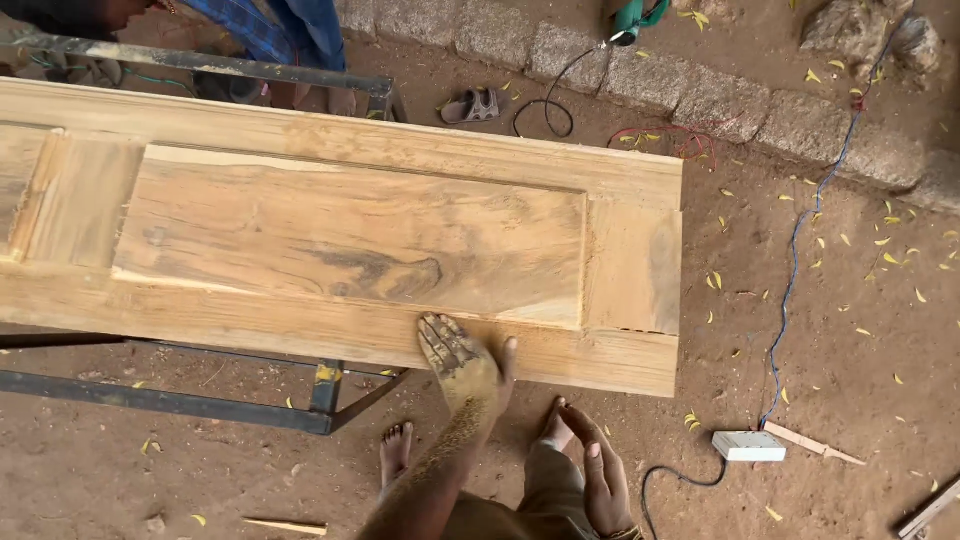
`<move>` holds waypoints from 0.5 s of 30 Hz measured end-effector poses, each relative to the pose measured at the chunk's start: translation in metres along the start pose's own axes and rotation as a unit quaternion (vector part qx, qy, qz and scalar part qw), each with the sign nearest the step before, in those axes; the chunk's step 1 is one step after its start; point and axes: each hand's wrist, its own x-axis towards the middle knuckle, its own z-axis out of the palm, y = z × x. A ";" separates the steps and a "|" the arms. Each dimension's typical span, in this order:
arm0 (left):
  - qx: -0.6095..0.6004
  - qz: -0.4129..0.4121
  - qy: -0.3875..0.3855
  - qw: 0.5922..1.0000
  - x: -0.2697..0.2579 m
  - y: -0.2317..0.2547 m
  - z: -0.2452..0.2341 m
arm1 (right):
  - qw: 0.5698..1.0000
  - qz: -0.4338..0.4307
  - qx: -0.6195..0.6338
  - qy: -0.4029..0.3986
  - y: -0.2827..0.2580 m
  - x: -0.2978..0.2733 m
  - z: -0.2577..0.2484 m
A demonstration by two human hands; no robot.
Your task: Sand the surface of a large wooden door using a power sander.
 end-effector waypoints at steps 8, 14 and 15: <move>-0.038 0.019 0.052 0.998 -0.062 0.106 0.086 | 0.995 0.007 -0.030 -0.098 0.007 0.027 -0.120; -0.067 -0.046 0.026 0.996 -0.039 0.033 0.055 | 0.989 -0.038 -0.068 -0.122 -0.007 0.069 -0.159; 0.030 -0.072 0.056 0.995 -0.019 0.010 0.022 | 0.988 -0.056 -0.084 -0.120 -0.014 0.073 -0.162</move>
